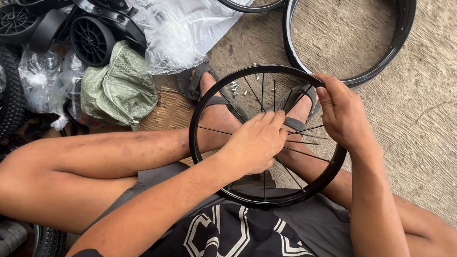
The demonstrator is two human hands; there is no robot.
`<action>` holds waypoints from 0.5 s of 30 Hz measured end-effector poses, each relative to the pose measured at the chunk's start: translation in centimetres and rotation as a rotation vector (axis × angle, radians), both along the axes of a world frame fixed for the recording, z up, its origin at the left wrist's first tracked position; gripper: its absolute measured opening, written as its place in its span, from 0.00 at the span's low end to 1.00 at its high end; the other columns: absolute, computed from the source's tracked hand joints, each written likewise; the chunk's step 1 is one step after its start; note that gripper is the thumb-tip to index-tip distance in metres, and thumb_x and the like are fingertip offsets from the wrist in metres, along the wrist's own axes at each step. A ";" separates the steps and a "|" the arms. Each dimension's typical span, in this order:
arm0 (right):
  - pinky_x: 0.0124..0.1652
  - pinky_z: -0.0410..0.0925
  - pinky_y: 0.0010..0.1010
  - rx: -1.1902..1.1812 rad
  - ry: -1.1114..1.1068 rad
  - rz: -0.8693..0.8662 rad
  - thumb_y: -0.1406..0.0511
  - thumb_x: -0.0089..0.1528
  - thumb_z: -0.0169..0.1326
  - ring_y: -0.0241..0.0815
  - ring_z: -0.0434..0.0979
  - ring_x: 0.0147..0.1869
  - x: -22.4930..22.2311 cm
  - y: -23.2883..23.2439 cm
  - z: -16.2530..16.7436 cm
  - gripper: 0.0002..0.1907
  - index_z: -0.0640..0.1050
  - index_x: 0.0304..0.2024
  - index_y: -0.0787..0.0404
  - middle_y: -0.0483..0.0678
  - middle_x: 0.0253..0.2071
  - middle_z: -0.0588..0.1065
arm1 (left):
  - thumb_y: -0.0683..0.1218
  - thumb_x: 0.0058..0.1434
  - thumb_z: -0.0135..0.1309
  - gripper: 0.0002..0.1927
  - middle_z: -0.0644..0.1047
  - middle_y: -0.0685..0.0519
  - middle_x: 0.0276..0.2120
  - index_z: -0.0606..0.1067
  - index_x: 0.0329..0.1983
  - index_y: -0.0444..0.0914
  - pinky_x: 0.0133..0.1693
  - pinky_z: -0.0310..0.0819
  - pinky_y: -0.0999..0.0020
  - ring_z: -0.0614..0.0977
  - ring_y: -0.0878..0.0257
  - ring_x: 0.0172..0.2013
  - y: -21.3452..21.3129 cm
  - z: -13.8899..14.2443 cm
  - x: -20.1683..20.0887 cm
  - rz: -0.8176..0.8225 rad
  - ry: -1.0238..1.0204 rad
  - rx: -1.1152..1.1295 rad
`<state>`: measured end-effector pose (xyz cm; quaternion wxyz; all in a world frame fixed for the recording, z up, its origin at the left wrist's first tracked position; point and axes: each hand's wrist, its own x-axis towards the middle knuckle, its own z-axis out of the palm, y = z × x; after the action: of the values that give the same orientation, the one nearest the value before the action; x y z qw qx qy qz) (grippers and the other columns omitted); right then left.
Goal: The person assembles a bicycle wheel by inserting spokes into the hub and rim, then securing them with nipples. They rotate the wheel to access different sections and continue adding spokes throughout the clip.
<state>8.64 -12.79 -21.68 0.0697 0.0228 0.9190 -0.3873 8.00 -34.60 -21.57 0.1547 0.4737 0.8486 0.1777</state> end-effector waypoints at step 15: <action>0.36 0.69 0.30 -0.126 -0.229 -0.131 0.64 0.73 0.47 0.35 0.74 0.33 0.6 0.4 -2.4 0.17 0.74 0.63 0.61 0.46 0.33 0.75 | 0.52 0.47 0.63 0.17 0.74 0.51 0.36 0.75 0.35 0.37 0.35 0.75 0.61 0.77 0.58 0.41 -0.9 -4.2 1.4 -0.041 0.033 0.122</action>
<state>9.24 -12.44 -24.03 0.1500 0.1222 0.8755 -0.4428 9.35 -35.54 -25.73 0.1151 0.5025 0.8288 0.2178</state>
